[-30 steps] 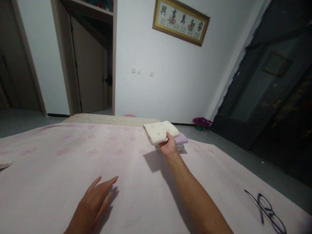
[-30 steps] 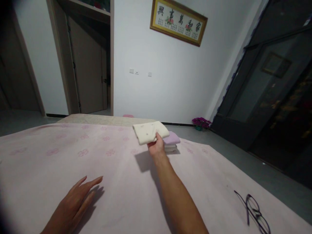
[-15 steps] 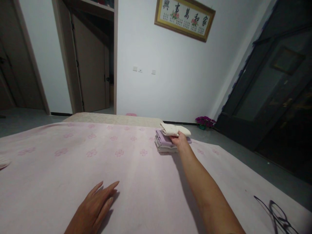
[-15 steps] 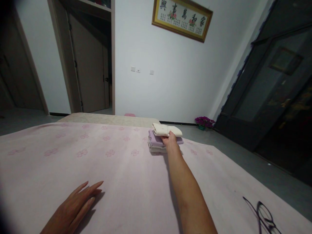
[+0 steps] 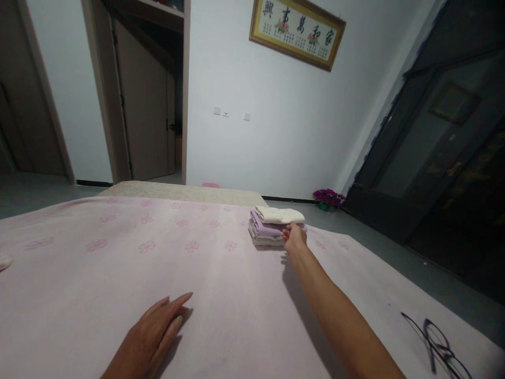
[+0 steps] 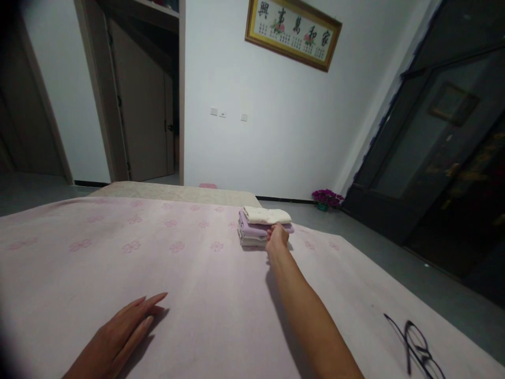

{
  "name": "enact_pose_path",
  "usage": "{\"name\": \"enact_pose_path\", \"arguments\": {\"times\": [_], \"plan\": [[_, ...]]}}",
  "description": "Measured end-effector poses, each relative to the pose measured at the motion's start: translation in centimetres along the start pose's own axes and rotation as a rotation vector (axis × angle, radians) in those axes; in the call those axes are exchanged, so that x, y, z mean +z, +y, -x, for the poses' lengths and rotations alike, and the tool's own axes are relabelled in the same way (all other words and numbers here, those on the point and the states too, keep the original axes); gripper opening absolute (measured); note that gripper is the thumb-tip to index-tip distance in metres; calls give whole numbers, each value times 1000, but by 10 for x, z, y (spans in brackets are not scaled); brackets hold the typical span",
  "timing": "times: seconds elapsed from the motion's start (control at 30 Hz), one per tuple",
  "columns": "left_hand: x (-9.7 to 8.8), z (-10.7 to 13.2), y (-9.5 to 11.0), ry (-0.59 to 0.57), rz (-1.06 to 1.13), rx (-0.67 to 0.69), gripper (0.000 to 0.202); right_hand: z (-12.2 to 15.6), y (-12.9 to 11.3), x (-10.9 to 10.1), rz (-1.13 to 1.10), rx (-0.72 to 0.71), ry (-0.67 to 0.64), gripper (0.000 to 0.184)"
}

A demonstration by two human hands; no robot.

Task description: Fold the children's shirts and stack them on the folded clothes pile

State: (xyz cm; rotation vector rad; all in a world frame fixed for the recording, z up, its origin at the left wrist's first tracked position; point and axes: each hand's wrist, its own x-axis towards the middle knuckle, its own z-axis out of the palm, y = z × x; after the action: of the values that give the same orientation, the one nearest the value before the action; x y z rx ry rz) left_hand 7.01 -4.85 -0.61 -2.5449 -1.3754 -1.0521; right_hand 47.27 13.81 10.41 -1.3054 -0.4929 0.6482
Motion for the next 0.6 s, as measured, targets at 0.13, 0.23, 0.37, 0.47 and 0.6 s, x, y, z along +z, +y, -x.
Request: {"name": "enact_pose_path", "arguments": {"times": [0.13, 0.23, 0.37, 0.47, 0.6], "plan": [[-6, -6, 6, -10, 84, -64, 38, 16, -9, 6, 166, -264, -57, 40], [-9, -8, 9, -8, 145, -64, 37, 16, -22, 19, 414, -514, -208, 38], [-5, -4, 4, -43, 155, -63, 35, 5, -21, 28, 993, -689, -422, 42], [2, 1, -3, -74, 155, -69, 34, -2, -7, 28, 975, -514, -481, 38], [4, 1, -4, -92, 169, -78, 34, -1, -4, 26, 820, -431, -468, 27]]}}
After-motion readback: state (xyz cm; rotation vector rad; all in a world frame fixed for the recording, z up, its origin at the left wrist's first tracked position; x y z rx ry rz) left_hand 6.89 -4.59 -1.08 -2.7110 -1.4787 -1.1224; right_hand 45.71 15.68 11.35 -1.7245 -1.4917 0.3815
